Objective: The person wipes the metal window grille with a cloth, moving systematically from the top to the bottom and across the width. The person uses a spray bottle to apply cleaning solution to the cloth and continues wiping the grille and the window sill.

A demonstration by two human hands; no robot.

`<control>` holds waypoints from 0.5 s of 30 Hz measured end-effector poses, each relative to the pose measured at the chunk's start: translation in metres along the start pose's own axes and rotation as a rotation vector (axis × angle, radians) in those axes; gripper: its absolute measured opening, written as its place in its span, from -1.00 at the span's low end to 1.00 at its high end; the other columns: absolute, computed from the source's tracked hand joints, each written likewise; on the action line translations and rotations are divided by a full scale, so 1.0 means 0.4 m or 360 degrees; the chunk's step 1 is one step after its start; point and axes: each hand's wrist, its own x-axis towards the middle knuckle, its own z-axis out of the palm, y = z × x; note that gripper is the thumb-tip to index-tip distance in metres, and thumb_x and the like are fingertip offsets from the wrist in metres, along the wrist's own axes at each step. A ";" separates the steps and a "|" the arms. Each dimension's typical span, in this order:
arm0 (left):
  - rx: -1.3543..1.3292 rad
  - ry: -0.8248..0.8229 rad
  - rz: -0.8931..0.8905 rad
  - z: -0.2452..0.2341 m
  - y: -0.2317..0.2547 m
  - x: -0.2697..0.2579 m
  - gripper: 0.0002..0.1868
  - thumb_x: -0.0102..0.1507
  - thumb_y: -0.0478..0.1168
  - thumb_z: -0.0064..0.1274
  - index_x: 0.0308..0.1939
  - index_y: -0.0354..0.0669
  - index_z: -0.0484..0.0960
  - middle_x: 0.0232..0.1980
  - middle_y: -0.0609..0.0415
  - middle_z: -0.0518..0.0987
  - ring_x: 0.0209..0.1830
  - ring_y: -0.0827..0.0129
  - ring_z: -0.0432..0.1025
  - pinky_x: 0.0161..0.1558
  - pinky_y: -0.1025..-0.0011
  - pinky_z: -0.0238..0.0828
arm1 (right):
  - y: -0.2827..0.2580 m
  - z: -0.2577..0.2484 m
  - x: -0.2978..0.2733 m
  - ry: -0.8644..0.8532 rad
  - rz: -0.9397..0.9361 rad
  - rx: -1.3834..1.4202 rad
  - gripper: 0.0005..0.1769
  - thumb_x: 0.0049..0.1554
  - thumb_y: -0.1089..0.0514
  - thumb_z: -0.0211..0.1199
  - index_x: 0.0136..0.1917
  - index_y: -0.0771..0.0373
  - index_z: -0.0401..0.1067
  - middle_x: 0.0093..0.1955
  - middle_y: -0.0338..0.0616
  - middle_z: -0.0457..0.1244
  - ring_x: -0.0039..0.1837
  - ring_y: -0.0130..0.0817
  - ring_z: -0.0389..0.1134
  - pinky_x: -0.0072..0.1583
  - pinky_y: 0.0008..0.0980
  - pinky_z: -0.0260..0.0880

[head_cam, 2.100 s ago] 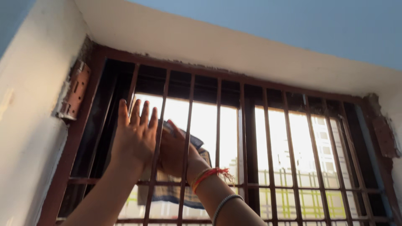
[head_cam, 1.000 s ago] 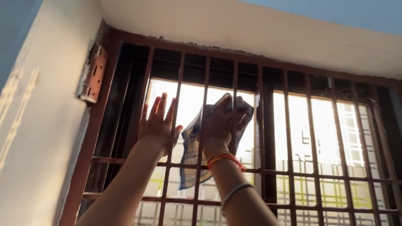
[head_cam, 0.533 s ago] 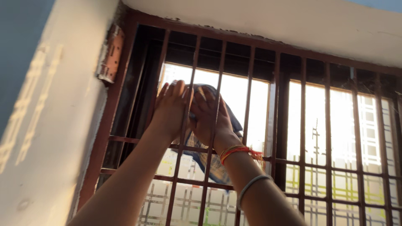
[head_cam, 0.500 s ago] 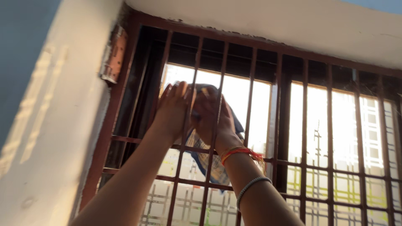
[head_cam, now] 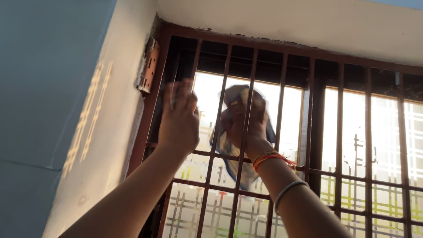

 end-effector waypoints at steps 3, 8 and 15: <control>-0.0740 0.0024 -0.0175 0.021 -0.003 -0.013 -0.54 0.22 -0.42 -0.21 0.21 -0.33 0.51 0.50 -0.21 0.27 0.62 -0.19 -0.10 0.45 -0.13 -0.23 | -0.013 -0.003 -0.021 0.0126 -0.0542 -0.0060 -0.31 0.26 -0.29 -0.33 0.61 -0.24 0.07 0.67 -0.21 -0.22 0.70 -0.08 -0.39 0.58 0.23 -0.62; -0.1206 0.0438 -0.0259 0.065 0.008 -0.028 -0.48 0.18 -0.54 -0.18 0.23 -0.33 0.50 0.45 -0.11 0.35 0.53 -0.16 0.10 0.46 0.02 0.06 | 0.002 0.017 -0.021 0.0178 -0.0463 0.0082 -0.36 0.25 -0.30 -0.27 0.54 -0.20 0.13 0.69 -0.29 -0.20 0.72 -0.24 -0.37 0.62 0.04 -0.57; -0.1164 0.0524 -0.0292 0.061 0.013 -0.037 -0.40 0.17 -0.56 -0.18 0.29 -0.15 0.49 0.45 0.01 0.38 0.52 -0.02 0.14 0.49 -0.02 0.01 | 0.067 0.114 0.096 0.0781 0.0539 0.0577 -0.14 0.30 -0.34 -0.26 0.66 0.22 -0.13 0.70 0.09 -0.31 0.69 -0.09 -0.51 0.58 -0.02 -0.51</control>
